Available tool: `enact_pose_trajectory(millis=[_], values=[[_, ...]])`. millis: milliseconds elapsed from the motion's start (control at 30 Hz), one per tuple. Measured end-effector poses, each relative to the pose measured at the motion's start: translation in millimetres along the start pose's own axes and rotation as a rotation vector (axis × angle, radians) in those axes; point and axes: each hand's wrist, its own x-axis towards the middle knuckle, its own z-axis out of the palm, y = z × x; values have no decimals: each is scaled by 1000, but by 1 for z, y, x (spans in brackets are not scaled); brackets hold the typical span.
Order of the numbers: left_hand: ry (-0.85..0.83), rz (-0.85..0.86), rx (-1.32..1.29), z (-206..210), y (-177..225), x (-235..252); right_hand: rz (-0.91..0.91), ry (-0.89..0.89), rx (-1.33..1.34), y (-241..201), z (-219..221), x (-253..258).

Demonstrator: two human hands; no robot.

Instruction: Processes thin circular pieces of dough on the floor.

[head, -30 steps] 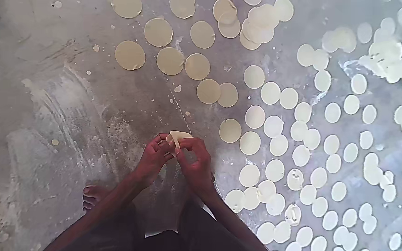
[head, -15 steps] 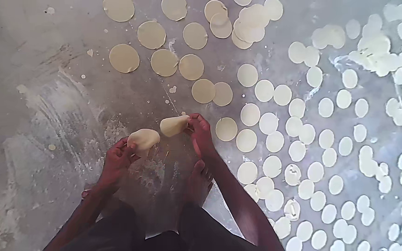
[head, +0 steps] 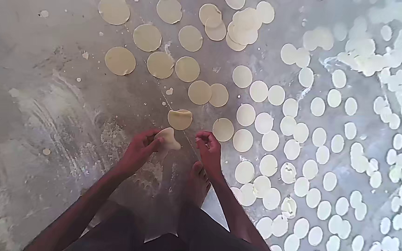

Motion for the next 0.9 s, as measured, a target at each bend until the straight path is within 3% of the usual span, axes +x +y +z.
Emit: enact_pose_trajectory(millis=[167,333,433,533,700,900], values=[[71,84,39,-14,27,51,-10,-102,36,-1,14,-5],[407,212,530,-67,3,72,-3,-137,36,-4,15,-10],[561,220,612,-65,2,64,-7,-113,32,2,10,-14],[421,251,717,-45,3,73,-11,-106,24,5,10,-11],[123,488,942,-1,-4,117,-57,-65,-81,5,11,3],[-43,565,1166,23,-3,149,-97,-25,-142,0,6,25]])
